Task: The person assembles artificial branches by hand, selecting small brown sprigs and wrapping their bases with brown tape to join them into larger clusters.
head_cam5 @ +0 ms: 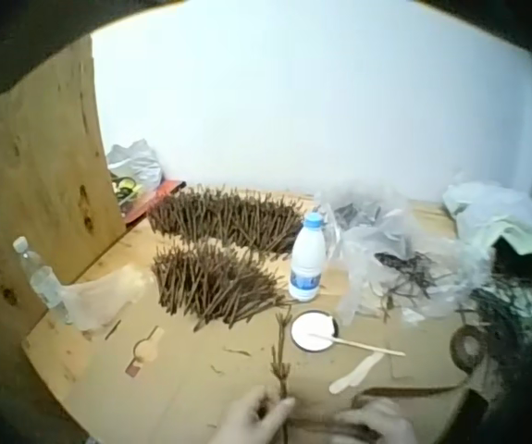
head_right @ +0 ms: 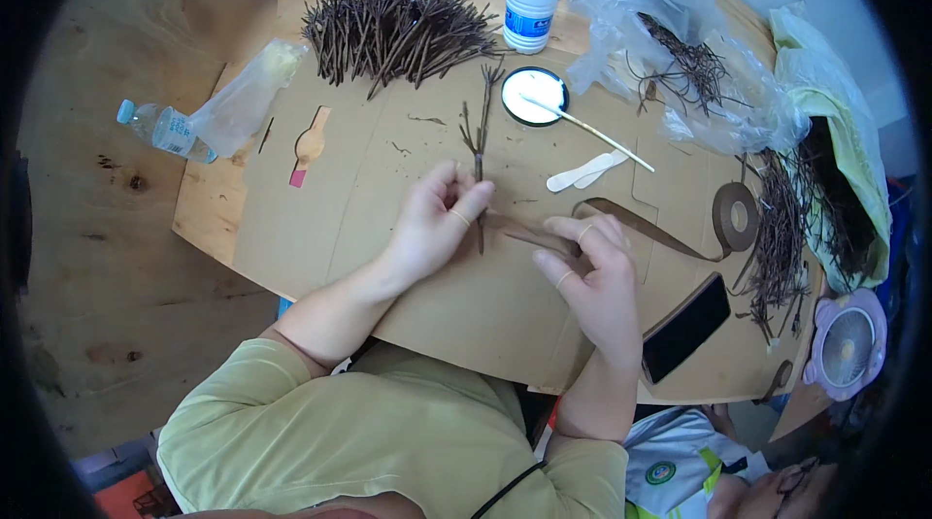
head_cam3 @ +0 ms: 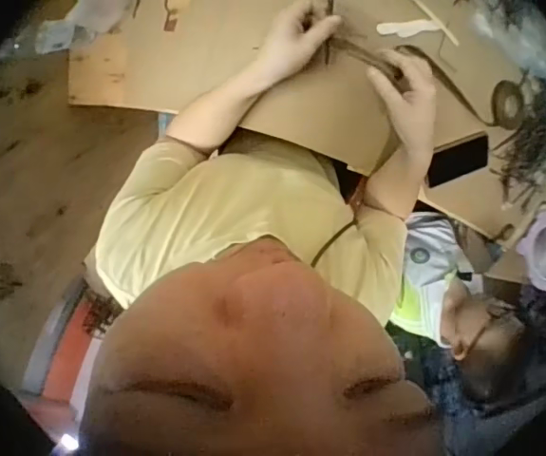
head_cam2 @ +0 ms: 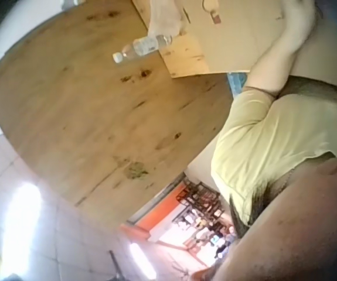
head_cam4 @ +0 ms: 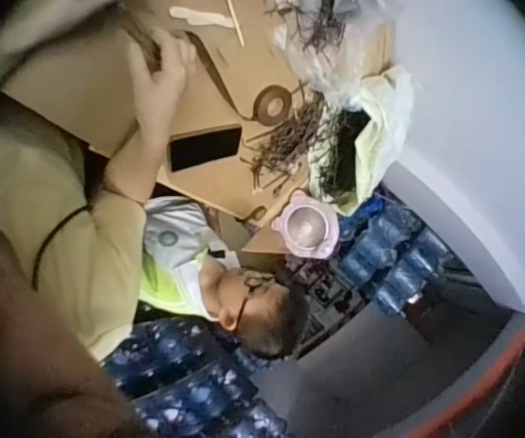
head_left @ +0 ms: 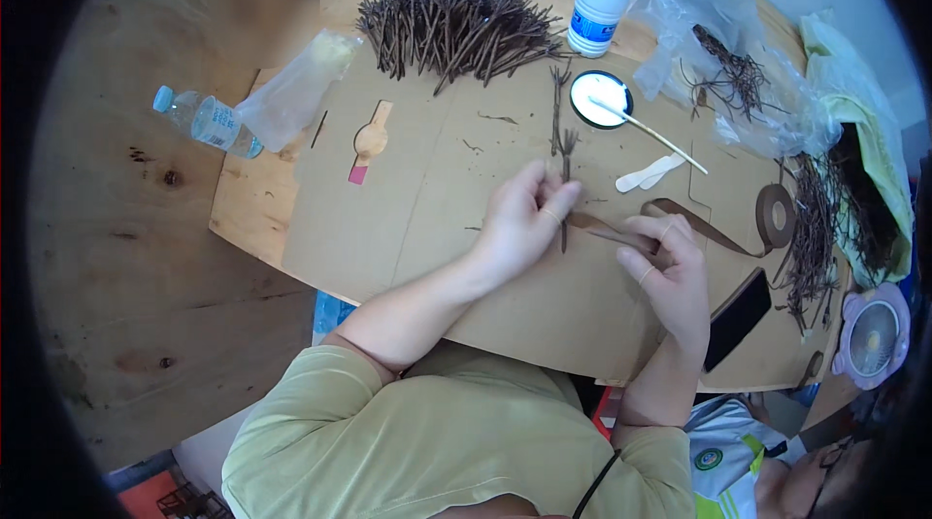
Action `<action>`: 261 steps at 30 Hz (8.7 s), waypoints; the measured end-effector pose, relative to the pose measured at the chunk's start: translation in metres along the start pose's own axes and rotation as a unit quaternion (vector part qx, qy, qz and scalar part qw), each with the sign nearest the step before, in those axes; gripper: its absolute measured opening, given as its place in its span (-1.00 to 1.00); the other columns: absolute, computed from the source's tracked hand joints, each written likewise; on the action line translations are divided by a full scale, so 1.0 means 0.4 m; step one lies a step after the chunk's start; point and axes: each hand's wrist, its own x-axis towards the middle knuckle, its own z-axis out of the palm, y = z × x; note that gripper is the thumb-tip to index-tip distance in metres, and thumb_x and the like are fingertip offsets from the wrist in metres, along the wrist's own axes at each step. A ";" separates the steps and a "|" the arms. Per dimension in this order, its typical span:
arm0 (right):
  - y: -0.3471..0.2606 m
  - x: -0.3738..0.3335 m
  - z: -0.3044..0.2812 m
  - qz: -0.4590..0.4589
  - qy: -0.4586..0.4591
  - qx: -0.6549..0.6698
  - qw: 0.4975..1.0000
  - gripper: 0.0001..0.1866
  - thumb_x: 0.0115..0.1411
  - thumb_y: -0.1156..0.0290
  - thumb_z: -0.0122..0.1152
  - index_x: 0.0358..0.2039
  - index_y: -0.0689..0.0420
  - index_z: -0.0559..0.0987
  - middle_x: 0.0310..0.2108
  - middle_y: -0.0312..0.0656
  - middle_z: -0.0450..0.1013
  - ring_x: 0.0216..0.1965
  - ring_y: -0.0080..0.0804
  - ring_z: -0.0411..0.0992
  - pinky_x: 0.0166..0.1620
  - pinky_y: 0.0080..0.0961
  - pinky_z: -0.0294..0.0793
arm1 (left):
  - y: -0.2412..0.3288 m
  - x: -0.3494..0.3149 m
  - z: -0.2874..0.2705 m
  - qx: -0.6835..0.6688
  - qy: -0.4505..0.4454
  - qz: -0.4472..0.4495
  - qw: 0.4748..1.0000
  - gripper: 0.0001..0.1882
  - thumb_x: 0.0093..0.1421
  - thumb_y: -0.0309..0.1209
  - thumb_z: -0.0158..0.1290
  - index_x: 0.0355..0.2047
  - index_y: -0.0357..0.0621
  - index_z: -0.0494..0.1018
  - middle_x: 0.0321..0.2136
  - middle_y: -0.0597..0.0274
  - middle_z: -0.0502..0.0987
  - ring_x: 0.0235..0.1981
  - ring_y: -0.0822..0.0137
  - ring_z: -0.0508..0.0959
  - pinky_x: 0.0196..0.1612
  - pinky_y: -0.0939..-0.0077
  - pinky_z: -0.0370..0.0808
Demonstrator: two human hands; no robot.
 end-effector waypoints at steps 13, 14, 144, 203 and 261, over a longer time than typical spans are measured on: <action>-0.002 -0.018 -0.077 -0.062 0.012 -0.096 0.993 -0.36 -0.29 0.48 0.33 -0.09 0.21 0.38 -0.15 -0.12 0.27 -0.10 -0.26 0.24 -0.07 -0.40 0.24 | 0.031 0.009 -0.018 0.006 -0.004 0.034 0.999 -0.86 0.12 -0.43 0.01 -0.51 -0.18 0.30 -0.65 0.44 0.35 -0.63 0.66 0.28 -0.57 0.77 0.23; -0.011 -0.014 -0.069 -0.088 0.004 -0.033 0.996 -0.32 -0.29 0.46 0.34 -0.05 0.21 0.35 -0.11 -0.12 0.26 -0.05 -0.25 0.22 -0.04 -0.39 0.23 | 0.038 0.000 -0.014 0.041 -0.007 0.059 0.997 -0.86 0.11 -0.44 0.02 -0.52 -0.18 0.31 -0.65 0.43 0.35 -0.63 0.65 0.27 -0.57 0.76 0.22; 0.040 -0.003 0.054 0.197 -0.184 0.438 0.858 -0.83 0.07 0.44 0.11 -0.34 0.25 0.50 -0.47 -0.38 0.39 -0.45 -0.72 0.26 -0.35 -0.74 0.26 | 0.032 0.018 -0.024 -0.364 -0.274 -0.079 0.887 -0.61 0.05 -0.56 0.03 -0.09 -0.26 0.24 -0.45 0.19 0.46 -0.39 0.43 0.45 -0.27 0.58 0.40; 0.055 -0.004 0.011 -0.257 -0.007 -0.050 0.965 -0.79 -0.11 0.48 0.21 -0.38 0.03 0.51 -0.56 -0.26 0.41 -0.59 -0.34 0.34 -0.47 -0.46 0.25 | 0.121 0.021 -0.069 -0.157 -0.433 -0.192 0.867 -0.68 0.12 -0.45 0.00 -0.13 -0.30 0.28 -0.39 0.22 0.45 -0.42 0.47 0.49 -0.32 0.69 0.47; -0.119 -0.034 0.174 -0.372 -0.047 -0.131 0.918 -0.77 -0.16 0.49 0.22 -0.40 0.11 0.48 -0.51 -0.28 0.33 -0.42 -0.38 0.30 -0.22 -0.40 0.15 | -0.083 -0.363 -0.250 -0.700 -0.290 -0.268 0.595 -0.69 0.14 -0.54 -0.11 -0.11 -0.44 0.25 -0.40 0.16 0.39 -0.59 0.59 0.32 -0.61 0.89 0.31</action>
